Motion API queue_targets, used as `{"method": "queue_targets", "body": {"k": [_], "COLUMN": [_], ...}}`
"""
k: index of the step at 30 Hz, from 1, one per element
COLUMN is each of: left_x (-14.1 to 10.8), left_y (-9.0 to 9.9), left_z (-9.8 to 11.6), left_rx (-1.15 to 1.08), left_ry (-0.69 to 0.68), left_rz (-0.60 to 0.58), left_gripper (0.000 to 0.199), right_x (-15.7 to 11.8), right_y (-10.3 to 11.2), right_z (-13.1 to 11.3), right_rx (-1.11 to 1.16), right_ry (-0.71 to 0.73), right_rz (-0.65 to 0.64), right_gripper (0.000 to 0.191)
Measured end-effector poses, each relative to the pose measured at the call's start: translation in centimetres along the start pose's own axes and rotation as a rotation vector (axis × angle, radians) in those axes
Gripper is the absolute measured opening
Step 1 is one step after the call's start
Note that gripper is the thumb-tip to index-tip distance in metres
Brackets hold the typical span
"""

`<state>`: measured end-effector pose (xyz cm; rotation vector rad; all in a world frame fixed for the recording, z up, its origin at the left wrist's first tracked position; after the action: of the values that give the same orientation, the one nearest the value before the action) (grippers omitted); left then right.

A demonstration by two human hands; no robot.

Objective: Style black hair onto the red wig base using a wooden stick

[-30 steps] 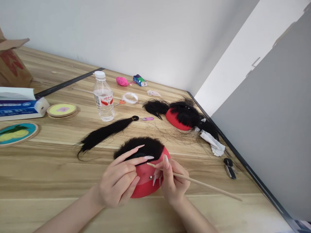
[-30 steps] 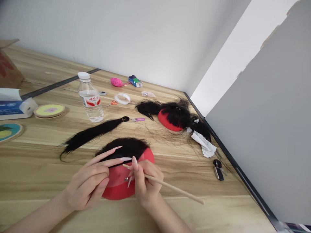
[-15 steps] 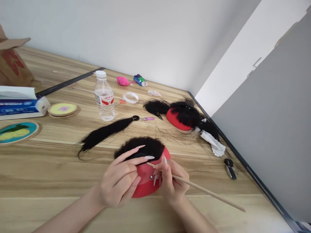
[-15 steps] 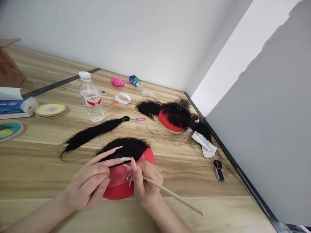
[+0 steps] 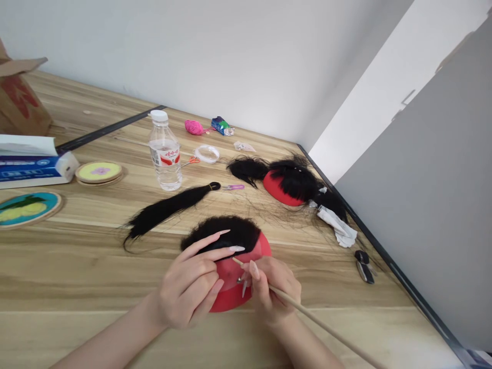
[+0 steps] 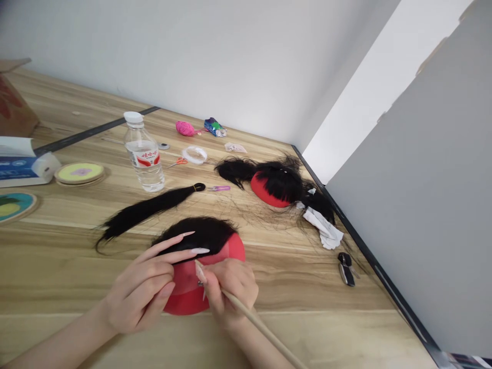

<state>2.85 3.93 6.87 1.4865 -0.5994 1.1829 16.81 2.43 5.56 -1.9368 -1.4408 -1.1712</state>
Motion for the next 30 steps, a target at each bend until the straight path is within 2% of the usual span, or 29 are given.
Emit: {"method": "queue_targets", "body": {"k": [9, 15, 17, 23, 30], "left_x": [-0.3, -0.3, -0.3, -0.3, -0.5], "left_y": [0.1, -0.1, -0.1, -0.1, 1.1], "left_z": [0.0, 0.0, 0.0, 0.1, 0.3], "left_rx": [-0.006, -0.005, 0.001, 0.02, 0.241], "left_ry": [0.001, -0.007, -0.011, -0.025, -0.053], "left_rz": [0.013, -0.003, -0.007, -0.009, 0.041], "left_gripper": [0.018, 0.017, 0.017, 0.016, 0.016], "right_x": [0.2, 0.1, -0.2, -1.5, -1.8], "right_y": [0.2, 0.2, 0.3, 0.5, 0.3], "right_z": [-0.4, 0.0, 0.7, 3.7, 5.8], "right_rx": [-0.021, 0.012, 0.035, 0.247, 0.448], "right_ry": [0.017, -0.02, -0.085, -0.437, -0.734], "right_rz": [0.017, 0.033, 0.053, 0.185, 0.264], "right_gripper": [0.017, 0.017, 0.017, 0.024, 0.041]}}
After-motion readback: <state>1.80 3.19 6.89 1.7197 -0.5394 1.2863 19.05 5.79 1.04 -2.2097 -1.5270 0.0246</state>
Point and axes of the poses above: each hand's wrist, its own x-axis towards the middle knuckle, its own y-axis out of the back of the hand, z = x × y, the point moved 8 cm from there along x, towards the middle knuckle, and after that the axes turned 11 degrees about x, right-handed, at the moved point
